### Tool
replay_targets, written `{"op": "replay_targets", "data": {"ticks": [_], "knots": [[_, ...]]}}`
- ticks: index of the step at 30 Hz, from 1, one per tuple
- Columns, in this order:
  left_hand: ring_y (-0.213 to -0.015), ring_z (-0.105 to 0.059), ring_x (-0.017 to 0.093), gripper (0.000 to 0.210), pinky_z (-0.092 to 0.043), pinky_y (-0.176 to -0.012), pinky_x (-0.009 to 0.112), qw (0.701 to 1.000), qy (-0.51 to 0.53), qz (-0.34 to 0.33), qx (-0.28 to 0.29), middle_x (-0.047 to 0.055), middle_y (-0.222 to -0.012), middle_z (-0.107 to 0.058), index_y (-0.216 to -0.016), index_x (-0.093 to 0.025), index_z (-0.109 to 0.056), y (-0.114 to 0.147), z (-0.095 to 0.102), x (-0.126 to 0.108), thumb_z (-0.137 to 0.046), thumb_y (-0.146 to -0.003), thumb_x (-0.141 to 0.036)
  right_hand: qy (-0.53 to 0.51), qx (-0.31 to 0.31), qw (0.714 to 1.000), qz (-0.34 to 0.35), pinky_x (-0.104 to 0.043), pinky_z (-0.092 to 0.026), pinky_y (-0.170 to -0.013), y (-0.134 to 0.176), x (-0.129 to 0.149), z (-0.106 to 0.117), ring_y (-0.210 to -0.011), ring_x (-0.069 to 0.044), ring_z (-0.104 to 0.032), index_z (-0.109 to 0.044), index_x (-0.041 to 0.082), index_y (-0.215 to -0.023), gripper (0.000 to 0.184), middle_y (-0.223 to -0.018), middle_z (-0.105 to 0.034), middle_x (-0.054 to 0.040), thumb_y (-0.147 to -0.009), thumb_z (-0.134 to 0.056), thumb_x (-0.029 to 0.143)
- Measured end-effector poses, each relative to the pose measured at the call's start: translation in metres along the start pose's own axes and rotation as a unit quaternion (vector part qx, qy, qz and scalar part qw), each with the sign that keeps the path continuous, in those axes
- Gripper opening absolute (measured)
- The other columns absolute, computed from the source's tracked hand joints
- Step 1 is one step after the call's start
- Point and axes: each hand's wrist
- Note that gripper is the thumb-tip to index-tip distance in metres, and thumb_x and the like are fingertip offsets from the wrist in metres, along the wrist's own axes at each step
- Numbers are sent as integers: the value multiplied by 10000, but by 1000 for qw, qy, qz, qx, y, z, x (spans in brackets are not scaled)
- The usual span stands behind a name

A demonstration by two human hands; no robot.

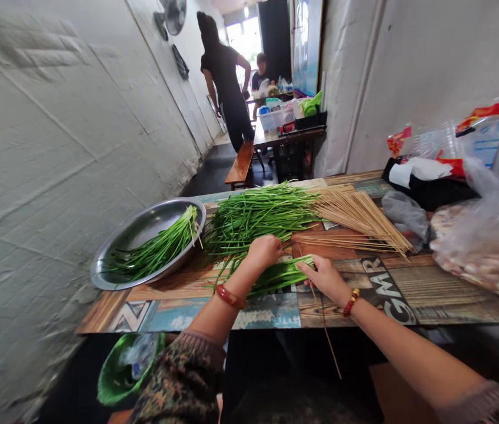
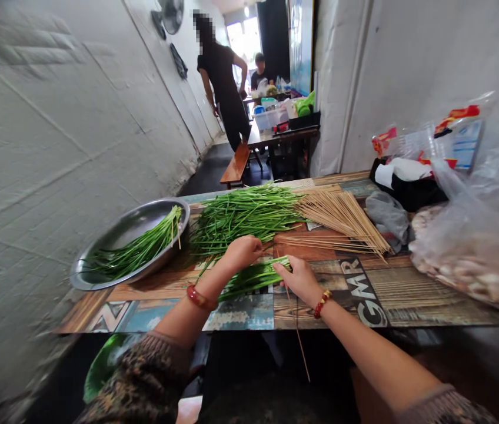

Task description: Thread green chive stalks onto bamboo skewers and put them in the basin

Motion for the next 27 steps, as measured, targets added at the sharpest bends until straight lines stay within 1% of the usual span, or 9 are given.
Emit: {"op": "replay_targets", "data": {"ticks": [4,7,9,12,15,18,22,24,27], "knots": [[-904,-670,271,252,-498,-786,343,999,-33,22,5,177,-939,-706,-879,-109,-724,-2,-11,-5,-487,-818,-168,10,15,1000,9,-227,-438,-448,4,-2,2,-473,-138,-610,-538,186,-763,297,-587,-588,16,-860,-512,466],[-898,-675,259,242,-503,-776,325,998,-42,37,13,163,-920,-711,-867,-122,-723,0,-13,-6,-493,-795,-143,5,17,1000,11,-233,-431,-436,4,-4,2,-469,-146,-611,-541,191,-780,317,-581,-585,19,-865,-498,493],[-876,-675,242,212,-502,-753,303,998,-43,46,12,139,-909,-713,-844,-142,-720,3,-9,-6,-520,-774,-151,4,19,1000,20,-236,-434,-440,4,-6,2,-475,-148,-615,-541,193,-774,332,-586,-589,19,-863,-499,510],[-865,-662,214,213,-486,-736,280,996,-47,68,-17,103,-932,-704,-859,-166,-701,14,8,3,-498,-799,-180,1,21,999,25,-237,-442,-447,4,-8,2,-478,-143,-616,-546,193,-773,339,-624,-614,9,-858,-508,519],[-887,-636,204,236,-460,-741,278,992,-60,95,-59,101,-971,-681,-913,-157,-664,41,27,29,-446,-827,-178,1,17,1000,25,-233,-436,-434,5,-9,2,-476,-144,-617,-551,192,-777,343,-619,-615,7,-857,-508,523],[-825,-624,198,184,-434,-707,276,985,-89,128,-76,89,-887,-672,-844,-160,-641,79,33,68,-460,-818,-185,4,10,1000,27,-233,-439,-438,4,-10,1,-478,-148,-620,-552,193,-777,349,-593,-605,10,-856,-508,530],[-779,-620,219,183,-408,-664,294,977,-119,171,-48,103,-838,-655,-798,-150,-620,125,15,114,-442,-826,-181,-15,12,1000,12,-234,-433,-429,-2,-11,0,-486,-152,-618,-553,188,-785,357,-597,-607,5,-844,-518,538],[-779,-617,217,163,-401,-663,290,976,-78,195,-60,104,-837,-653,-790,-149,-618,141,2,125,-459,-817,-174,-35,15,999,-1,-233,-423,-416,-3,-10,0,-485,-152,-611,-553,185,-793,367,-593,-599,7,-827,-536,550],[-793,-610,191,137,-404,-685,271,971,-49,223,-69,77,-833,-659,-800,-161,-617,156,-12,131,-480,-811,-171,-57,24,998,-20,-231,-428,-417,-1,-10,0,-496,-142,-602,-561,176,-820,389,-636,-606,1,-803,-570,564]]}}
Point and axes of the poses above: each hand's wrist, its own y-axis away from the middle knuckle, its own z-axis out of the back of the hand, x = y × z
